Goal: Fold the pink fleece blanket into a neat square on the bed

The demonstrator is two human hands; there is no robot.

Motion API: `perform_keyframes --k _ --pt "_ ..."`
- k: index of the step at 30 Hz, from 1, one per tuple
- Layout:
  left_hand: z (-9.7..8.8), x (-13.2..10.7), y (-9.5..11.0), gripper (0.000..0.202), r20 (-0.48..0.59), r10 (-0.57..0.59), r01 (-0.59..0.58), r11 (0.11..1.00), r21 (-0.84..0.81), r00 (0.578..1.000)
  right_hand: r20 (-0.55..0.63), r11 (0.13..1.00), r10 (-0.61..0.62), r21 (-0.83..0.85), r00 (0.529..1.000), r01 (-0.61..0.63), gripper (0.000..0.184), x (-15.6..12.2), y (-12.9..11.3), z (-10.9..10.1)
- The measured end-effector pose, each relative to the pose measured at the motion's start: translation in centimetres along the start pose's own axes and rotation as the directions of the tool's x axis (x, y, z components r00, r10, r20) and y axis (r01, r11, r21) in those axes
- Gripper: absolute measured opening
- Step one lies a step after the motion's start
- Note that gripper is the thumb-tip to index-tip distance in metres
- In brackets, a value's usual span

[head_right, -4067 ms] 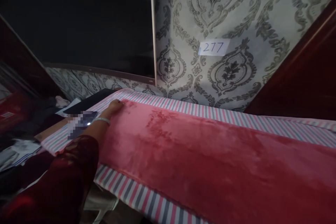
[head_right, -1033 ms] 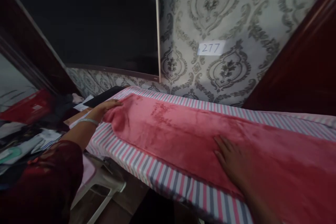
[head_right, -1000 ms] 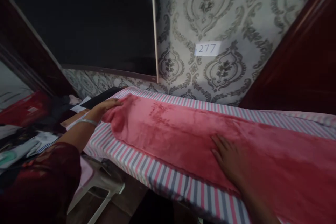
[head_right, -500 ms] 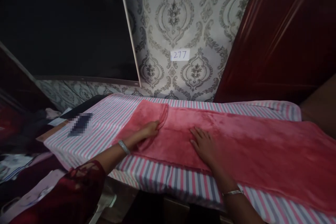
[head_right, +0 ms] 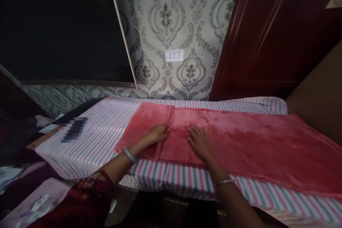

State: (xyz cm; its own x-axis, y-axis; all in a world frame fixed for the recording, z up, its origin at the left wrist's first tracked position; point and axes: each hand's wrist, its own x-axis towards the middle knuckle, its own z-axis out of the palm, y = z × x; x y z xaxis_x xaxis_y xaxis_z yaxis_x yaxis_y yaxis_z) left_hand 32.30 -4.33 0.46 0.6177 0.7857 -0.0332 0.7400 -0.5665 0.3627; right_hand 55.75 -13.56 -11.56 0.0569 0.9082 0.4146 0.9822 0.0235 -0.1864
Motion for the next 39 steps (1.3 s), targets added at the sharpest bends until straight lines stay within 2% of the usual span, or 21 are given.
perform_keyframes --k 3,7,10,13,14,16,19,21,24,27,29,33,37,39 --pt "0.5 -0.6 -0.1 0.048 0.009 0.034 -0.033 0.999 -0.021 0.999 0.018 1.000 0.022 0.003 1.000 -0.022 0.049 0.0 -0.2 -0.2" --pt "-1.4 -2.2 -3.0 0.045 -0.170 0.032 -0.061 0.983 -0.173 0.985 0.047 0.998 0.054 0.041 0.997 -0.056 0.050 0.3 -0.1 -0.7" --pt "-1.8 -4.4 -5.9 0.045 -0.347 -0.051 -0.046 0.963 -0.265 0.936 0.035 0.986 0.104 0.127 0.994 -0.107 0.047 1.0 -0.2 -1.2" --pt "-0.1 -6.7 -7.6 0.041 -0.499 -0.102 -0.049 0.959 -0.281 0.861 -0.033 0.955 0.142 0.268 0.989 -0.128 0.041 2.4 -1.5 -1.7" --pt "0.7 -7.3 -7.6 0.039 -0.511 -0.096 -0.047 0.964 -0.261 0.854 -0.051 0.938 0.150 0.323 0.987 -0.126 0.039 3.0 -2.1 -1.8" --pt "2.2 -8.3 -6.9 0.034 -0.478 -0.053 -0.038 0.983 -0.179 0.877 -0.025 0.882 0.182 0.447 0.983 -0.152 0.036 4.1 -3.8 -1.7" --pt "3.9 -9.3 -4.7 0.030 -0.394 0.050 -0.068 0.997 -0.032 0.918 0.155 0.729 0.248 0.620 0.956 -0.290 0.036 5.7 -6.2 -1.4" --pt "4.7 -9.7 -3.5 0.034 -0.382 0.109 -0.111 0.994 0.017 0.918 0.256 0.624 0.274 0.686 0.927 -0.374 0.038 6.6 -7.2 -1.2" --pt "5.8 -10.2 -2.7 0.037 -0.360 0.192 -0.191 0.981 0.038 0.913 0.337 0.502 0.327 0.729 0.883 -0.465 0.044 7.9 -7.8 -0.9" --pt "6.6 -10.7 -2.9 0.035 -0.352 0.265 -0.265 0.963 0.049 0.898 0.367 0.439 0.393 0.731 0.843 -0.523 0.050 9.4 -7.7 -0.4" --pt "6.8 -11.0 -2.8 0.036 -0.372 0.285 -0.284 0.957 0.059 0.883 0.349 0.448 0.425 0.721 0.836 -0.529 0.051 10.7 -7.5 0.1" --pt "7.2 -11.2 -2.4 0.050 -0.376 0.283 -0.262 0.959 0.107 0.882 0.273 0.513 0.434 0.708 0.859 -0.485 0.048 13.5 -7.5 0.8" --pt "8.0 -10.9 -3.1 0.032 -0.415 0.279 -0.248 0.960 0.129 0.866 0.181 0.579 0.426 0.699 0.887 -0.420 0.052 15.4 -8.3 1.7" --pt "8.1 -10.6 -3.8 0.033 -0.451 0.293 -0.254 0.956 0.146 0.843 0.150 0.599 0.417 0.697 0.897 -0.395 0.055 16.0 -8.8 2.2"
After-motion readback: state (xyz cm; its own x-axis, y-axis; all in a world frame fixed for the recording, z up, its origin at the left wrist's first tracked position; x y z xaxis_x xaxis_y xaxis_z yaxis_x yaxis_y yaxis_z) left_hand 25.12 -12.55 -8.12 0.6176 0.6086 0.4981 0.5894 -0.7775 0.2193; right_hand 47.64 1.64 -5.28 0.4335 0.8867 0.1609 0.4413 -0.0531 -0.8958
